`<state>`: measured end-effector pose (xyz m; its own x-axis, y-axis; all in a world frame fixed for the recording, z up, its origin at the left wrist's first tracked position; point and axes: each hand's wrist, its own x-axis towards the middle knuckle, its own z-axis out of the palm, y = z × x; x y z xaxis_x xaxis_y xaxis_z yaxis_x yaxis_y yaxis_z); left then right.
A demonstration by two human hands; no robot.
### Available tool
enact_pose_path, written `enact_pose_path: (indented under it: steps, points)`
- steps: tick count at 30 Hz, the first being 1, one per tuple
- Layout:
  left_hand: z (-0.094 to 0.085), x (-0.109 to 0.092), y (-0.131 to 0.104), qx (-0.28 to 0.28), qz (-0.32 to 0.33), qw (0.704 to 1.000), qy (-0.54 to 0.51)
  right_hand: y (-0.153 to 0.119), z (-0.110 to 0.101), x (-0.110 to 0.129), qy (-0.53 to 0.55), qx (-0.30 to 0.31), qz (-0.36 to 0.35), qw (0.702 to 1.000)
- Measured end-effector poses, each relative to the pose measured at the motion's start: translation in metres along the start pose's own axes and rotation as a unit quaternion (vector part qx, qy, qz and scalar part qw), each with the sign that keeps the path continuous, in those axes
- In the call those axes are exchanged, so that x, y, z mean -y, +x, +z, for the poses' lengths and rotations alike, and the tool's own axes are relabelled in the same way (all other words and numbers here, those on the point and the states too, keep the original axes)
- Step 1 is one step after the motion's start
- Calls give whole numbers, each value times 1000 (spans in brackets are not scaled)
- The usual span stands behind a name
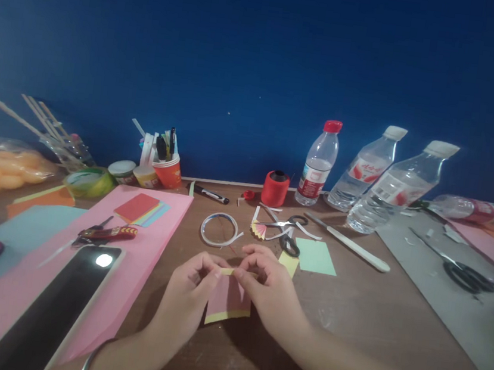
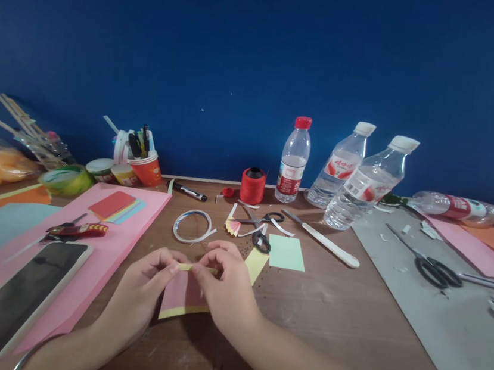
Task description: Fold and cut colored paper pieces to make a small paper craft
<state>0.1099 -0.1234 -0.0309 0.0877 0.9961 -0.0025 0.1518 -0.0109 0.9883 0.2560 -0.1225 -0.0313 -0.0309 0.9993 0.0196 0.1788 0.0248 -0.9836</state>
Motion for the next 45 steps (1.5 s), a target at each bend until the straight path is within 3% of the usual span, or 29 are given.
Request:
enact_pose_path:
  steps: [5,13,38,45]
  points:
    - [1,-2,-1,-18,-2,1000,6,1,0,-4,30,26,65,997]
    - [-1,1,0,-7,5,1000,9,1,0,-6,49,15,71,996]
    - [-1,5,-3,19,-2,997,-73,2,-2,2,27,17,31,999]
    - [-1,1,-4,71,-21,990,-120,-2,-2,-1,-2,13,-3,1000]
